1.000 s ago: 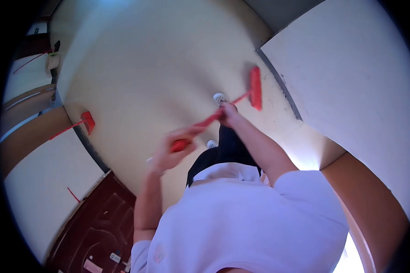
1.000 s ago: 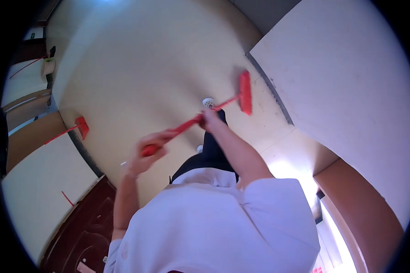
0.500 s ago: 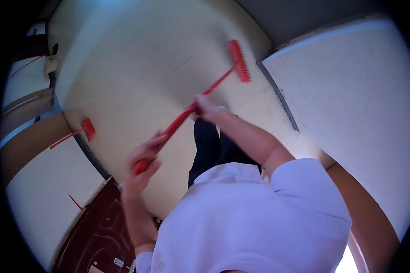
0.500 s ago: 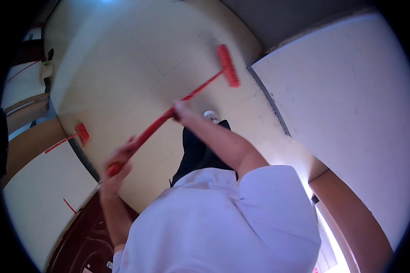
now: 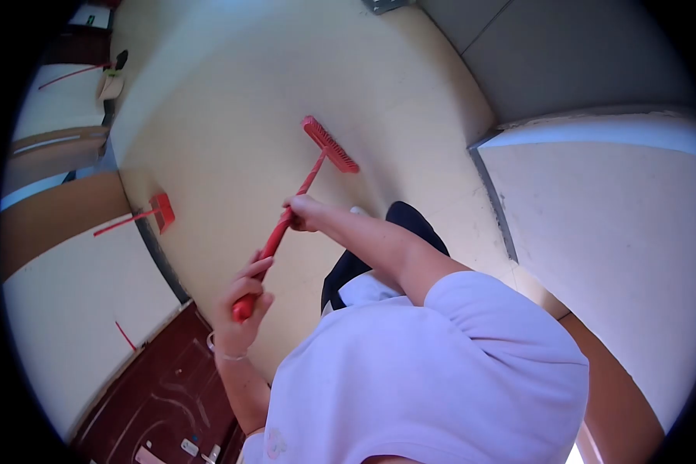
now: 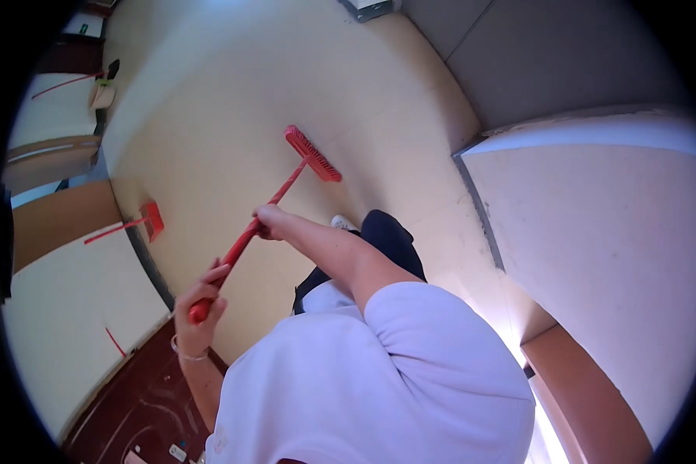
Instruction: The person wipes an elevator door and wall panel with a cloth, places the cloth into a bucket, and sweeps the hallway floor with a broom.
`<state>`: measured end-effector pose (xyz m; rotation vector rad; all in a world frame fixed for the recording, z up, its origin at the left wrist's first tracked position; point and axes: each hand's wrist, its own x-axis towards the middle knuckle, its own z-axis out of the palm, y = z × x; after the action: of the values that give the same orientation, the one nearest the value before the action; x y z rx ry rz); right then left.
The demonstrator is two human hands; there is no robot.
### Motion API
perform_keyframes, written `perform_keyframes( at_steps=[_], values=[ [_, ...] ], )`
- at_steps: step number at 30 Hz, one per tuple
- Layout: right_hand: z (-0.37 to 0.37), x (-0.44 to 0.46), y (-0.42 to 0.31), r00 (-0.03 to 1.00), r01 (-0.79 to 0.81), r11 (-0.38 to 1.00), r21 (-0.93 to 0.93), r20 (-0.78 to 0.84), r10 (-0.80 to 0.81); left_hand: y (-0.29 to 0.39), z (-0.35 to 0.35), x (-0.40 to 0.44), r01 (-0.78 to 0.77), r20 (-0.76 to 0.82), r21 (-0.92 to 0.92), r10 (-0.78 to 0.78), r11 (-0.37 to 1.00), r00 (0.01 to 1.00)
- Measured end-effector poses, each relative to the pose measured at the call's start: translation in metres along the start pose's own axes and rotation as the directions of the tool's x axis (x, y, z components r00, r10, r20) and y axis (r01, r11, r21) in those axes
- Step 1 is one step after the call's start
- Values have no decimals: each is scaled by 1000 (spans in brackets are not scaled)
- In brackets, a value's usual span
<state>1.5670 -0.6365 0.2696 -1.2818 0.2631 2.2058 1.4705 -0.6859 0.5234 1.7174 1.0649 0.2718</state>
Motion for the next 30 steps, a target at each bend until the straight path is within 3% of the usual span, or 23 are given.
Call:
perform_keyframes(
  at_steps=[2,4,10,12,14,17,18,21,22,23,24,25,27,30],
  values=[
    [-2,-23,-28,999,38,999,37,9,-39,11,-13,10,-85,-80,-132,75,988,994],
    [-17,-33,-53,997,72,994,81,9,-73,21,-19,36,-142,-53,-186,135,972,989],
    [-183,-31,-171,869,441,866,235,-352,-347,17,49,197,-109,143,-399,179,910,973],
    [-243,-45,-207,854,400,884,242,-449,-263,20,91,256,-79,220,-427,189,901,957],
    [-303,-36,-231,791,436,880,188,-547,-276,13,132,306,-74,262,-467,218,881,940],
    [-318,-20,-252,825,332,925,185,-533,-189,23,128,342,-54,339,-380,193,923,921],
    [-314,-3,-247,831,316,925,209,-532,-163,19,114,342,-7,320,-343,124,939,939],
    [-227,91,-219,887,186,982,-37,-424,-184,16,42,307,99,176,-279,-50,955,983],
    [-169,55,-228,925,120,993,5,-362,-110,26,18,292,124,126,-231,-97,965,987],
    [-144,116,-193,945,81,995,59,-323,-57,42,-6,275,141,87,-185,-127,973,988],
    [-84,41,-223,959,50,997,55,-281,-33,56,-25,263,159,43,-139,-154,978,987],
    [-55,26,-224,990,32,988,153,-142,-10,66,-36,255,162,39,-134,-158,978,987],
    [-21,15,-231,996,-61,995,83,70,55,82,-56,243,166,-28,-53,-168,985,985],
    [3,-4,-244,993,-67,992,104,99,56,91,-74,238,37,-100,-97,-47,995,994]
  ],
)
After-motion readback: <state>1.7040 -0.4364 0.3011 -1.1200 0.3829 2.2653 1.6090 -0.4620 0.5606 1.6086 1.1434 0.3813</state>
